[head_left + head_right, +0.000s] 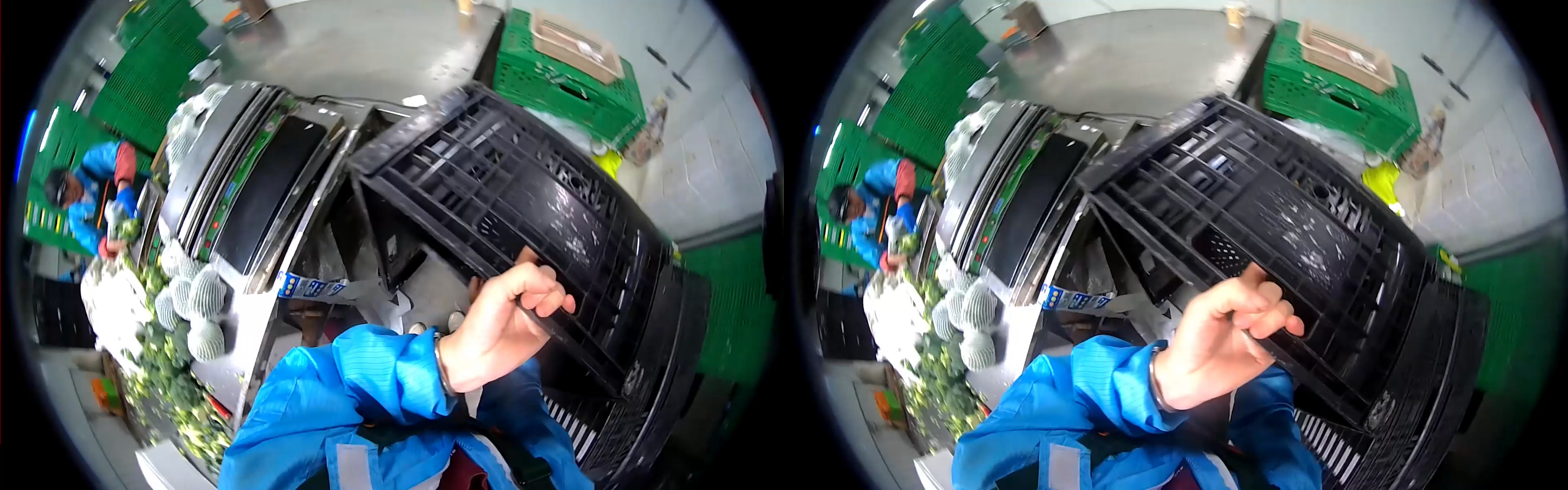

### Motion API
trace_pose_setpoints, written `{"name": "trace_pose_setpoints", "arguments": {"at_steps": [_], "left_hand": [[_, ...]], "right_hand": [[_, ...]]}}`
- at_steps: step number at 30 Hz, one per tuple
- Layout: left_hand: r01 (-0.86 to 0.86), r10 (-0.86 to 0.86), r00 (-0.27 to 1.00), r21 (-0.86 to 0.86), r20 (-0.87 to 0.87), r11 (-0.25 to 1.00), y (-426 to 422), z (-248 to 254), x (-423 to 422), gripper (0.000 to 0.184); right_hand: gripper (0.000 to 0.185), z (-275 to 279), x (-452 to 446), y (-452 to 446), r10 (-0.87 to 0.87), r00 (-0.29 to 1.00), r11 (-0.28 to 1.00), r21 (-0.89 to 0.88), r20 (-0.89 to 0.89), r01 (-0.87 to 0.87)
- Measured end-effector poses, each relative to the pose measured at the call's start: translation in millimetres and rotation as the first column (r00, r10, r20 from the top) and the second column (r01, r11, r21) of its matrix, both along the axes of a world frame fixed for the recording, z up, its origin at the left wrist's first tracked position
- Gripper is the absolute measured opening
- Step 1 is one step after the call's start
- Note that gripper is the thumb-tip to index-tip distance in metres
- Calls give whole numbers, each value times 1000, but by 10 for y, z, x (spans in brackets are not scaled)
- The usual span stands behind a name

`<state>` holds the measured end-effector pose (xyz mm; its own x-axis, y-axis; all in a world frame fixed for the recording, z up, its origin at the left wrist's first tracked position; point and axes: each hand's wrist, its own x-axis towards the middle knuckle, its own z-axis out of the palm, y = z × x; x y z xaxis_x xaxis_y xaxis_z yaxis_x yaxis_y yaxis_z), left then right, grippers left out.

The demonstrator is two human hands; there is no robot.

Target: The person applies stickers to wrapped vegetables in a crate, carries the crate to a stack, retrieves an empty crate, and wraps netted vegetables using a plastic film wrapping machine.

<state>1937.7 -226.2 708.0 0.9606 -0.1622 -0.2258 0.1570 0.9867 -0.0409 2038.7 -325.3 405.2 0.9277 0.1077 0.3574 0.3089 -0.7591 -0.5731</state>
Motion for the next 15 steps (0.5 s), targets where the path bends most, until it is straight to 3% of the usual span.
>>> {"name": "trace_pose_setpoints", "arguments": {"at_steps": [3,4,5,6,7,8,9,11,13,14,15], "left_hand": [[-5,13,997,-101,81,995,50,10,64,16],[-9,21,995,-135,95,991,97,-2,126,16],[-17,36,993,-168,109,986,141,-31,200,17],[-27,46,995,-203,90,979,178,-126,279,18],[-59,68,997,-204,38,977,185,-267,353,19],[-85,90,996,-213,15,973,177,-489,404,20],[-108,109,994,-222,-9,969,165,-768,458,21],[-177,167,984,-227,-61,958,92,-1450,537,16],[-261,227,954,-176,-194,949,6,-2238,580,11],[-291,263,944,-130,-200,948,-49,-2682,588,15],[-324,301,930,-84,-210,942,-122,-3134,558,21]], "right_hand": [[42,182,-447,-184,-69,998,975,215,12,65],[42,205,-797,-223,-34,997,935,349,-74,58],[42,190,-1155,-246,82,960,851,520,-267,72],[42,172,-1484,-232,297,818,685,707,-492,177],[42,168,-1623,-172,506,623,497,792,-596,354],[42,164,-1662,-112,648,474,352,787,-596,507],[42,158,-1627,-55,707,426,261,768,-564,585],[41,74,-1476,-61,705,441,206,755,-556,622],[44,246,-1217,-232,628,745,-324,796,-224,512],[45,-3,-1116,-366,564,816,-504,729,-128,463],[53,145,-928,-350,458,850,-540,678,-260,499]]}}
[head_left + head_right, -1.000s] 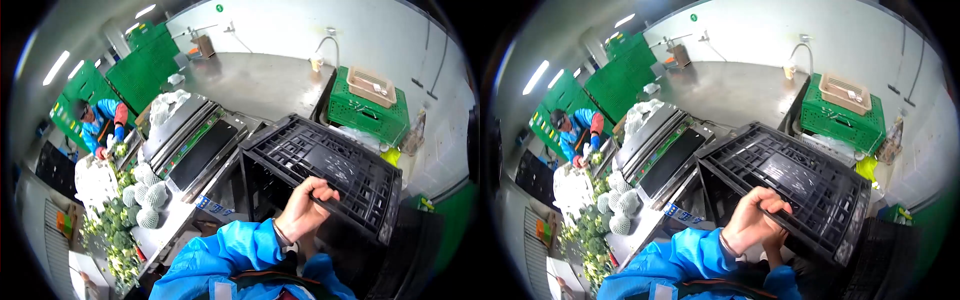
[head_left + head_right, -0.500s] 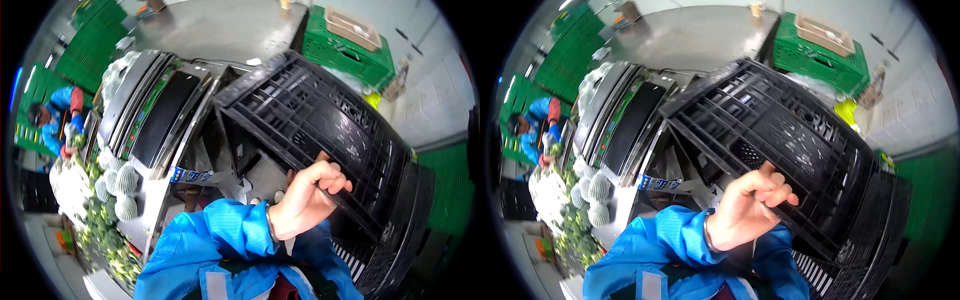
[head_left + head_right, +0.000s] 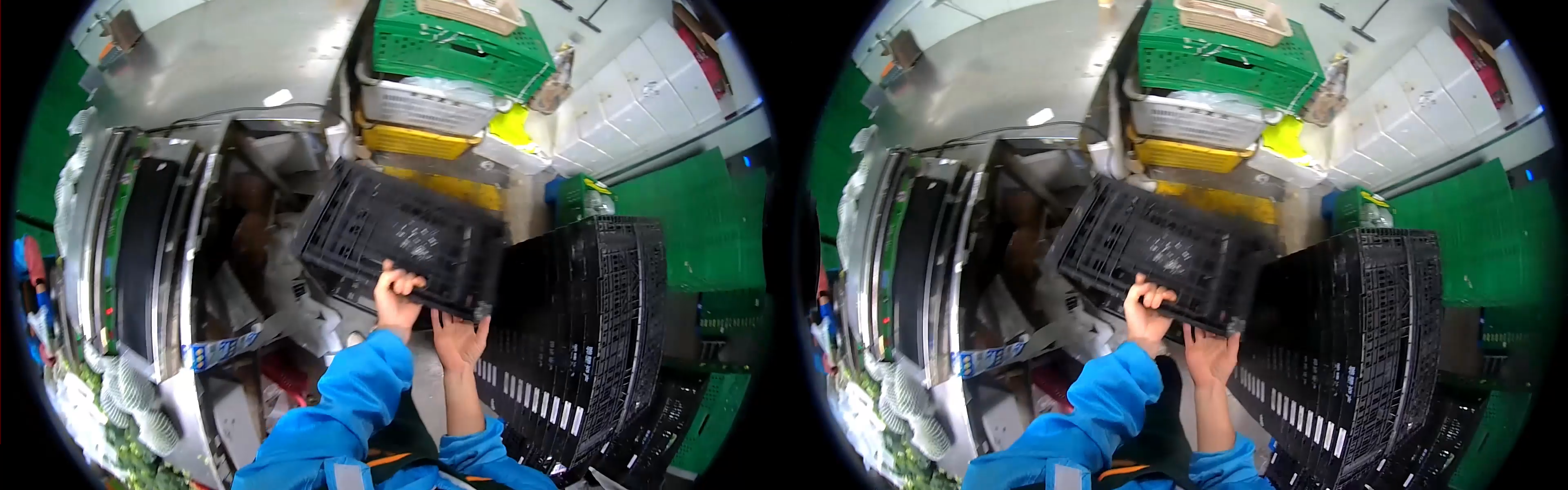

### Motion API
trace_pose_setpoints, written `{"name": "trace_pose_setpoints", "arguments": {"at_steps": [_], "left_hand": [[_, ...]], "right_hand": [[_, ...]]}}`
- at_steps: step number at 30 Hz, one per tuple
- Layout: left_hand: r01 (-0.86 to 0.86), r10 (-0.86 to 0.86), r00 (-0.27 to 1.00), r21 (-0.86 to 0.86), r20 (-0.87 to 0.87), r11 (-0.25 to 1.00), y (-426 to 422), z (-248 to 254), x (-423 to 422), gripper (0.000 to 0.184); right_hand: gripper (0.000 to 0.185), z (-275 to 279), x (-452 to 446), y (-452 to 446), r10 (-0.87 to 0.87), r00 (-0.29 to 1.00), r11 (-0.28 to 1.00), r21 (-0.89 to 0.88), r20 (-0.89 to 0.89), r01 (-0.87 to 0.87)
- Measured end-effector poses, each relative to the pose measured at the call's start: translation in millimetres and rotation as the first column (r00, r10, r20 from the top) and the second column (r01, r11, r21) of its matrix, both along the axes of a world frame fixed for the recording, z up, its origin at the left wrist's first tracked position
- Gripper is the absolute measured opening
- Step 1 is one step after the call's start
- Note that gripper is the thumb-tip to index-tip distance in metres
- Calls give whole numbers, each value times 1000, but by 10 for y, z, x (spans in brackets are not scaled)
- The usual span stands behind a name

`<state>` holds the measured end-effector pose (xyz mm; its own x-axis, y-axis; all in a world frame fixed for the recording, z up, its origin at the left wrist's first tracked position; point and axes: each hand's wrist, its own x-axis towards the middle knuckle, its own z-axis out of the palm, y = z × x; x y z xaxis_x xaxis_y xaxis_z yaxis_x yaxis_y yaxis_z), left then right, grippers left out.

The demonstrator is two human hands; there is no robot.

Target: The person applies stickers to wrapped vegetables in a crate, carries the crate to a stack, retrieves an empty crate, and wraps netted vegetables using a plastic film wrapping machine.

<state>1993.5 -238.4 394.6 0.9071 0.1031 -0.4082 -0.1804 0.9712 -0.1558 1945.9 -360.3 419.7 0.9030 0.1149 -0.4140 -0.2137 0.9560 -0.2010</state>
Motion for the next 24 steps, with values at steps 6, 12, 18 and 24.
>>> {"name": "trace_pose_setpoints", "arguments": {"at_steps": [6,12,18,24], "left_hand": [[155,-86,918,149,-388,977,-14,-1735,-823,28],[242,-197,940,134,-280,961,642,-2070,-1500,78],[269,-109,850,247,-515,931,748,-1929,-1405,81],[418,-81,491,153,-867,895,810,-1840,-1331,82]], "right_hand": [[68,-1948,-71,-448,-88,862,993,-118,-499,33],[66,-2185,-631,-658,-122,851,982,-186,-512,29],[54,-1690,-326,-781,35,777,989,-91,-629,-119],[47,-2395,-826,-946,-46,693,995,31,-719,98]]}}
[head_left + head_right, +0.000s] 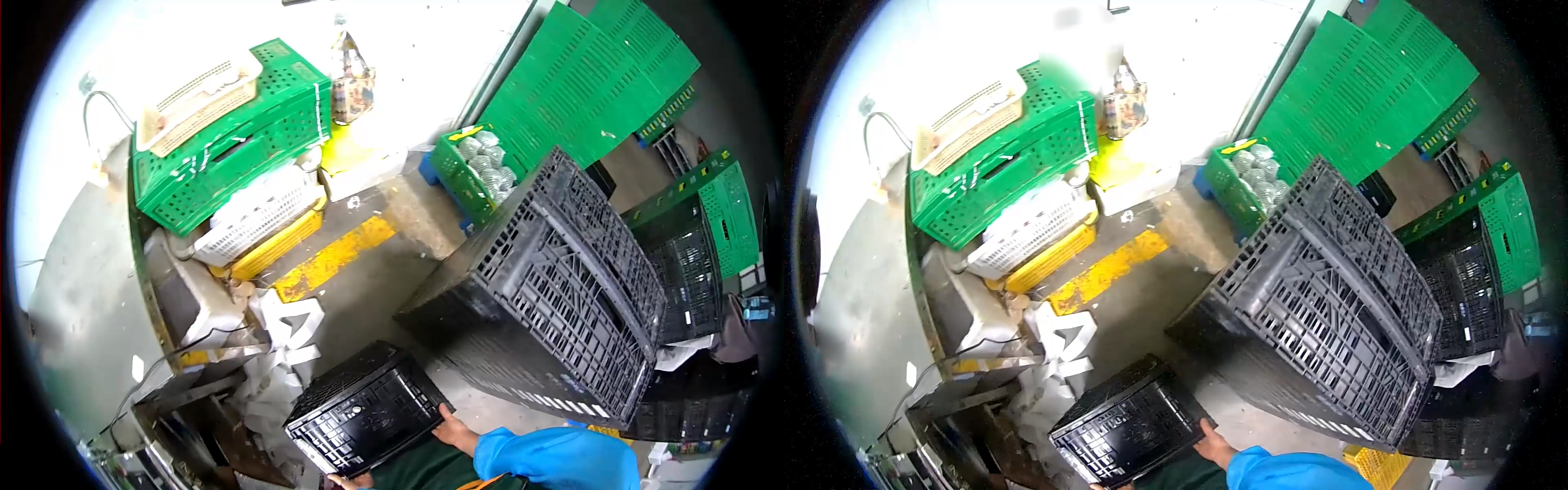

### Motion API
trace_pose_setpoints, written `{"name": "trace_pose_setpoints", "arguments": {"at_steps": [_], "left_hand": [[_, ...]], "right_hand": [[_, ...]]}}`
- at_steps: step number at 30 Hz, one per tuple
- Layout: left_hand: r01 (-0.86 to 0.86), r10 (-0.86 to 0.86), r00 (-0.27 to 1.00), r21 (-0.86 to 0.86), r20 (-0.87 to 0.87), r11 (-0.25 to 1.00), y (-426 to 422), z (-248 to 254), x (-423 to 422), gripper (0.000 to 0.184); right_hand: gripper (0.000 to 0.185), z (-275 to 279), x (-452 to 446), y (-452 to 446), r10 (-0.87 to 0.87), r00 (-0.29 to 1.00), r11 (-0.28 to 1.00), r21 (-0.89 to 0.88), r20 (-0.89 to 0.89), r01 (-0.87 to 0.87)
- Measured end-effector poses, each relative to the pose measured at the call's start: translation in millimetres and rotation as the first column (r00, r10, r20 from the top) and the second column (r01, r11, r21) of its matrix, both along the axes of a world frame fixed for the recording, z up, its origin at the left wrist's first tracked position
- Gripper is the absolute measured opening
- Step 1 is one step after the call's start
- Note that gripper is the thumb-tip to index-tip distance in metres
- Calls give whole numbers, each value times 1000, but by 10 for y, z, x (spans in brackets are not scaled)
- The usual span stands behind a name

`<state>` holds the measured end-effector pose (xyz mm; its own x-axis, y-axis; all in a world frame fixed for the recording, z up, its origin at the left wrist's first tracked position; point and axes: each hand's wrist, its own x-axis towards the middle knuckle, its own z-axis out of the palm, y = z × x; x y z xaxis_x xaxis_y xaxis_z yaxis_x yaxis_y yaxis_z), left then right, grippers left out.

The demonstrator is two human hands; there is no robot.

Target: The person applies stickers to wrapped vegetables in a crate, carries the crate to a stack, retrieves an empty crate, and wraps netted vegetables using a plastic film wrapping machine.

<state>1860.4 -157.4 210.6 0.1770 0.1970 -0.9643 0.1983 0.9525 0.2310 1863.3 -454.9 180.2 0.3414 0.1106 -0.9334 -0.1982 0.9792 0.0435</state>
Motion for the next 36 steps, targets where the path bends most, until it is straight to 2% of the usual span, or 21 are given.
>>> {"name": "trace_pose_setpoints", "arguments": {"at_steps": [3,5,6,7,9,10,12,14,16,17,18,19,20,22,23,24,27,30,32,34,36], "left_hand": [[96,-96,995,33,15,995,-146,219,195,82],[155,-155,988,36,14,987,-156,207,314,83],[184,-185,983,40,14,982,-158,203,338,84],[213,-214,977,40,15,976,-149,198,353,84],[255,-256,967,47,17,966,-99,164,349,86],[275,-276,961,45,20,960,-65,143,307,86],[286,-287,956,42,51,957,17,89,178,87],[281,-284,945,44,164,959,183,-97,-75,88],[416,-421,847,89,323,905,251,-67,-71,89],[456,-442,847,26,294,890,213,155,25,91],[391,-391,920,17,-35,920,111,448,181,90],[267,-267,964,4,-20,964,75,422,263,87],[164,-162,986,-23,49,986,32,433,282,85],[106,-97,989,-84,110,991,62,522,308,82],[180,-168,980,-118,108,976,114,603,230,81],[477,-459,876,-133,148,869,193,506,-10,83],[716,-688,691,-79,221,694,221,1439,-84,70],[665,-657,710,66,253,744,299,1991,-468,56],[520,-569,798,249,200,817,307,2000,-873,52],[350,-544,833,667,99,658,246,2092,-1006,60],[573,-592,677,818,-437,52,333,2193,-973,84]], "right_hand": [[51,-314,-149,-53,45,997,998,-29,-68,-47],[61,-1446,-692,-59,117,974,993,1,-193,-119],[71,-384,-144,33,-82,996,997,-4,-23,82],[70,176,166,57,-68,998,997,-20,6,68],[68,-149,-52,77,124,992,984,-132,10,-122],[67,-495,-298,87,331,944,904,-294,19,-311],[66,-1301,-939,84,666,743,533,-651,-72,-541],[62,-765,-639,85,535,844,756,-429,-29,-494],[69,718,323,118,353,928,934,-20,-118,-358],[70,368,14,154,469,881,882,-96,63,-462],[60,587,228,317,388,919,919,48,65,-391],[50,810,441,472,311,949,931,189,42,-313],[33,728,436,702,309,946,940,186,-100,-287],[20,637,367,1111,326,945,938,136,-20,-320],[10,575,344,1216,349,937,922,185,-12,-341],[8,519,356,1211,396,918,906,170,-9,-389],[6,741,951,1191,474,860,861,103,189,-498],[4,1205,1764,1311,499,778,862,-128,383,-490],[5,1714,2130,1386,496,759,860,-118,422,-496],[9,2301,2213,1456,526,659,835,-177,538,-522],[18,2962,2183,1549,565,517,803,-284,643,-523]]}}
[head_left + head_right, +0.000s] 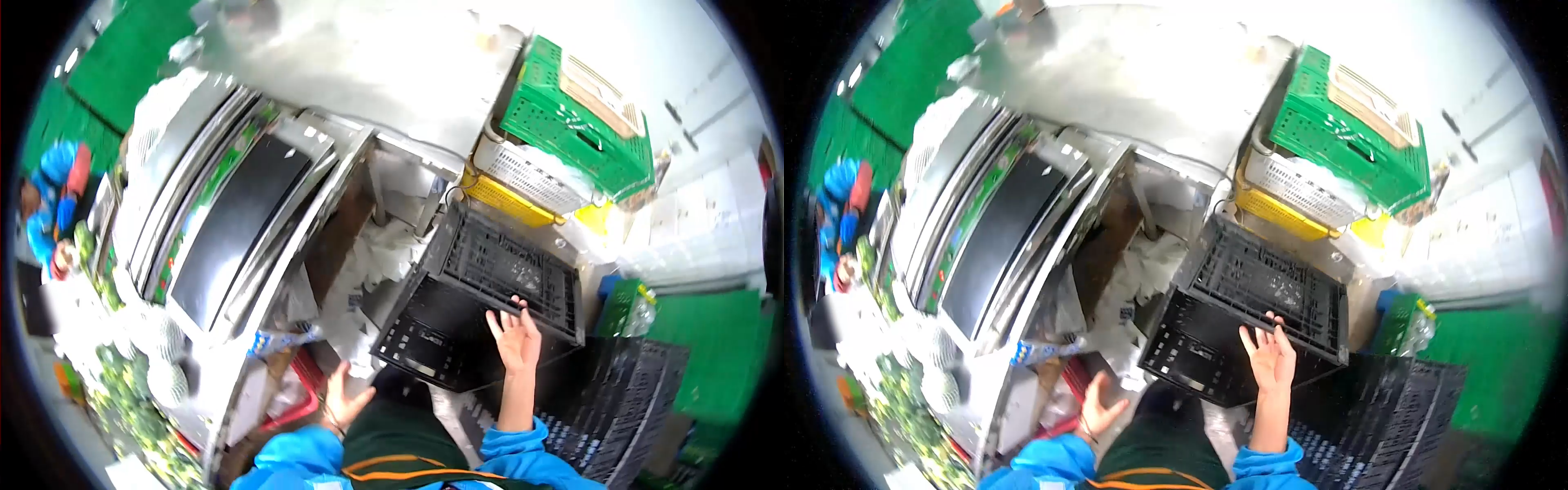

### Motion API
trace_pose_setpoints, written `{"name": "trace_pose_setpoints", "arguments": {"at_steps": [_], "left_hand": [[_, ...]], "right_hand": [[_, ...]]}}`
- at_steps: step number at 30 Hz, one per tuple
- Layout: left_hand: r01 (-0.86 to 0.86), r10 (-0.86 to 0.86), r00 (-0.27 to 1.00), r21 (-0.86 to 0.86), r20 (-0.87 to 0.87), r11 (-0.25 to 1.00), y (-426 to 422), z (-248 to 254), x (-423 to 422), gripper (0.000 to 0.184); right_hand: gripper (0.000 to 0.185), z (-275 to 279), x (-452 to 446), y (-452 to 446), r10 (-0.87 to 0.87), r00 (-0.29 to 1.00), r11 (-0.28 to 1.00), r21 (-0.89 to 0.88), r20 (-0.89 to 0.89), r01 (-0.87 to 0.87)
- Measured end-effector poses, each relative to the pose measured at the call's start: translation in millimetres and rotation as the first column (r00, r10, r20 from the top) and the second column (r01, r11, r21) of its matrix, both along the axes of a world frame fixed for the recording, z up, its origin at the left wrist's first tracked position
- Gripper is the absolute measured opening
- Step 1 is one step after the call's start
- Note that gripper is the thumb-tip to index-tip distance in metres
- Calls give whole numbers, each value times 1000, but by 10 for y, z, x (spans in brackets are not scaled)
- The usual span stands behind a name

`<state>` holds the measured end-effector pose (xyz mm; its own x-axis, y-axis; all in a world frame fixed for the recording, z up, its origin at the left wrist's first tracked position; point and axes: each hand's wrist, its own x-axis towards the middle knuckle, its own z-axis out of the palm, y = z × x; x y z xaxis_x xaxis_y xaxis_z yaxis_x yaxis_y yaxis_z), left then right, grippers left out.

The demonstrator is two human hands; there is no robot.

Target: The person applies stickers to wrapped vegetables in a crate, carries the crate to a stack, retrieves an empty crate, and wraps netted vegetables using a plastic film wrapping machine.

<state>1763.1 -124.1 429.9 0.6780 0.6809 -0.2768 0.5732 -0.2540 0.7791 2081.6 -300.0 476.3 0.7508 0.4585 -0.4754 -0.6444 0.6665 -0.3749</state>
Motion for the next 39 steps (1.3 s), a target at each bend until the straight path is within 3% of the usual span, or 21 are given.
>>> {"name": "trace_pose_setpoints", "arguments": {"at_steps": [2,4,6,8,10,14,16,18,19,21,22,23,24,26,28,29,30,31,32,34,39], "left_hand": [[91,-83,995,170,-55,981,135,223,206,101],[137,-122,986,149,-110,979,209,382,328,102],[217,-228,968,114,101,970,235,345,413,101],[400,-372,902,-100,220,911,295,671,563,95],[511,-419,789,-101,448,854,282,913,690,88],[601,-169,726,-496,666,626,655,1575,630,78],[665,264,678,-725,686,178,957,1808,400,57],[703,450,617,-709,646,52,1018,1724,313,49],[575,352,665,-752,659,323,932,1626,495,46],[412,28,729,-472,684,780,1069,1556,947,31],[328,-152,810,-223,567,918,1253,1555,1165,27],[128,-242,739,221,629,967,1482,1462,1425,22],[91,-262,814,330,519,939,1686,1500,1605,22],[61,-316,821,478,476,876,2067,1674,1947,22],[51,-244,707,296,664,954,2387,1841,2199,24],[65,83,659,-166,747,984,2477,1890,2304,24],[107,421,609,-596,672,796,2530,1947,2387,25],[162,562,625,-795,542,585,2736,2066,2375,27],[274,688,533,-870,493,411,2838,2074,2383,27],[183,650,580,-855,492,485,2959,2196,2427,26],[166,627,553,-810,549,562,3195,2347,2368,25]], "right_hand": [[22,628,-14,113,24,985,999,-46,170,-16],[25,1219,22,235,82,921,988,-152,382,-24],[30,1756,139,372,104,771,994,-96,628,-57],[33,2385,280,674,17,592,1000,-17,806,-6],[35,3065,329,1083,-210,580,974,115,787,196],[28,4209,1458,1506,29,321,970,51,947,-239],[24,4693,1949,2032,93,213,991,-70,973,-113],[21,5007,2556,2494,184,254,965,-125,950,-230],[20,5089,2888,2762,170,268,970,-113,948,-215],[16,5069,3185,3357,125,305,980,-70,944,-186],[15,5046,3591,3575,174,260,947,-89,950,-308],[15,4912,3550,3924,46,330,996,-19,943,-87],[16,4780,3493,4291,-82,375,990,31,924,140],[14,4488,3655,4810,29,453,991,-87,891,107],[10,4105,3981,5268,210,589,971,-96,780,-219],[9,3784,4600,5621,348,528,873,-62,775,-484],[9,3521,5181,5983,469,429,703,-32,772,-711],[8,3370,5140,6295,467,507,807,-116,725,-579],[7,3190,4962,6509,450,584,878,-216,676,-426],[9,2915,4645,7024,383,765,924,-229,518,-308],[34,2213,4056,7806,637,689,762,-416,344,-497]]}}
